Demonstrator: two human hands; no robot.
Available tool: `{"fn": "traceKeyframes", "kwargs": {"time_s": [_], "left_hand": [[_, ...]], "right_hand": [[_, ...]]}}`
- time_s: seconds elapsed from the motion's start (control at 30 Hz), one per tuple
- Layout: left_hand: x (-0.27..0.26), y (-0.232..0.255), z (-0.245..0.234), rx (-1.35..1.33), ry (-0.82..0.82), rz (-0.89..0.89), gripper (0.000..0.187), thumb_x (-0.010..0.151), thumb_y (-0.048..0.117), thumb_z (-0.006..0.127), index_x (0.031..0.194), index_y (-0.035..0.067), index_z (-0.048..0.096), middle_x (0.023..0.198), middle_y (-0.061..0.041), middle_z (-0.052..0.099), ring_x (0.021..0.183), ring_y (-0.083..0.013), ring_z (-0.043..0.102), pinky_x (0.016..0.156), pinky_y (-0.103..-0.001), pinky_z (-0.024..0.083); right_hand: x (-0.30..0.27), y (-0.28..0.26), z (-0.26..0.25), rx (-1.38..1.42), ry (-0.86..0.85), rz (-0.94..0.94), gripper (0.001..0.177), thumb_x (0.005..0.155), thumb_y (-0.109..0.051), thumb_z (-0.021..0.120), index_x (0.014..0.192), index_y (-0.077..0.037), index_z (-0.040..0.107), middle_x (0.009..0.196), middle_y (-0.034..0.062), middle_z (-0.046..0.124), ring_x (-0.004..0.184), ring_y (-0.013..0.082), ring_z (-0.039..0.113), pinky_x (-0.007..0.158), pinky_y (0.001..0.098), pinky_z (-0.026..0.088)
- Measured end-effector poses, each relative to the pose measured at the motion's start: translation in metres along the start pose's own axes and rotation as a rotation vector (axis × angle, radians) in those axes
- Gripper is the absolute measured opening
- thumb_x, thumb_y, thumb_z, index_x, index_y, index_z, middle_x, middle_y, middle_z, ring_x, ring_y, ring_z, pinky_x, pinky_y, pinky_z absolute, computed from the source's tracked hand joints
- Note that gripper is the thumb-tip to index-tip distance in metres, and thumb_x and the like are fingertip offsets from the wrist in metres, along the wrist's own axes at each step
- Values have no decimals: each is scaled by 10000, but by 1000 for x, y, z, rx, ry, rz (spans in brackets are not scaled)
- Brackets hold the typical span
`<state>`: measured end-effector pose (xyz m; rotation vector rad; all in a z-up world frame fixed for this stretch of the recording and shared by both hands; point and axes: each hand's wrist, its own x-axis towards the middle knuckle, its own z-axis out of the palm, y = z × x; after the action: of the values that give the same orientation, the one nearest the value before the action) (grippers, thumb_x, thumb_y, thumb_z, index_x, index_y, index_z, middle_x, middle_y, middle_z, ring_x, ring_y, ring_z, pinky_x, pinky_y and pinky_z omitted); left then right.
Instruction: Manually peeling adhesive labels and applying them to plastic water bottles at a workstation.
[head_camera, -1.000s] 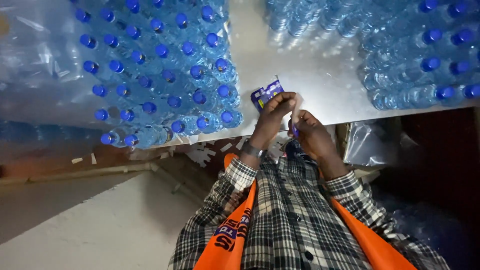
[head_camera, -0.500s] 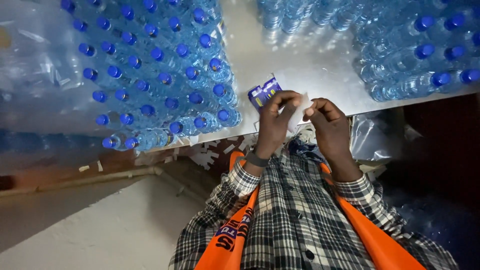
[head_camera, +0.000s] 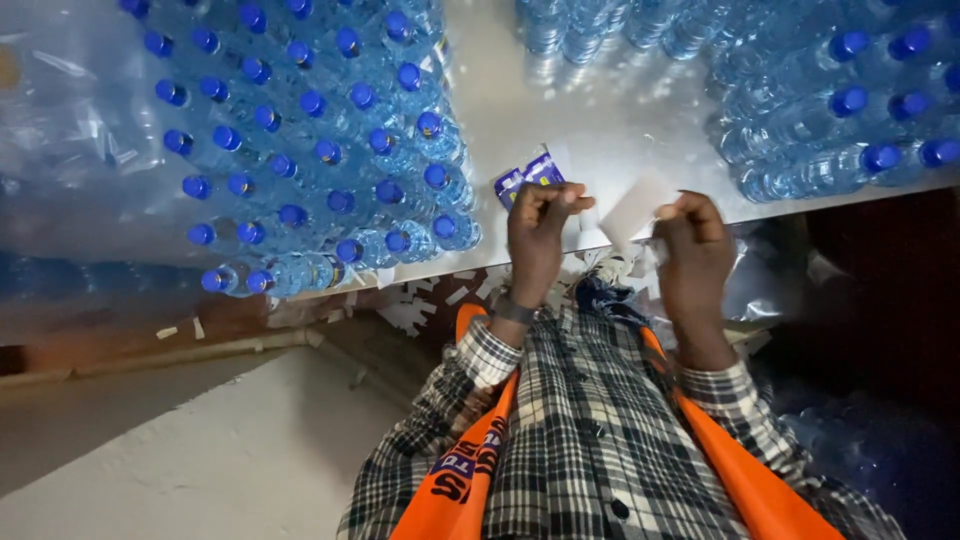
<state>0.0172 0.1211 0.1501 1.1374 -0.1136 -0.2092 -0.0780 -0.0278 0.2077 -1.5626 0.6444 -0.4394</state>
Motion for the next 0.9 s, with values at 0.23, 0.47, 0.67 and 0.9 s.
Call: {"fn": "traceKeyframes", "kwargs": {"time_s": [0.23, 0.47, 0.67, 0.9], "left_hand": [[-26, 17, 31, 347, -237, 170, 395, 994, 328, 879, 1211, 65, 680, 1300, -212, 720, 1189, -426, 741, 1055, -523, 591], [-16, 0, 25, 361, -231, 152, 165, 1209, 213, 596, 1159, 59, 632, 1050, -135, 654, 987, -300, 722, 911, -461, 592], [-17, -43, -3, 990, -460, 93, 314, 1100, 262, 676, 1269, 1, 631, 1141, -263, 692, 1011, -477, 718, 771, -548, 597], [2, 30, 27, 384, -492, -62, 482, 1059, 387, 837, 1467, 184, 679, 1397, -162, 702, 1333, -429, 670, 1162, -574, 517]], "right_hand": [[-4, -15, -11, -112, -104, -86, 42, 1136, -16, 749, 1118, -36, 716, 866, 69, 594, 923, 116, 567, 848, 332, 469], [-15, -10, -16, 116, -108, 52, 73, 1104, -104, 753, 1091, -57, 698, 986, 25, 643, 983, 97, 618, 916, 320, 515], [8, -12, -50, 103, 63, 87, 88, 1092, -166, 753, 1094, -128, 674, 952, -9, 661, 875, 90, 640, 846, 269, 559], [-2, -18, -53, -177, -226, 99, 132, 1095, -127, 809, 1158, -25, 753, 1006, 91, 712, 1027, 156, 659, 935, 351, 526]]}}
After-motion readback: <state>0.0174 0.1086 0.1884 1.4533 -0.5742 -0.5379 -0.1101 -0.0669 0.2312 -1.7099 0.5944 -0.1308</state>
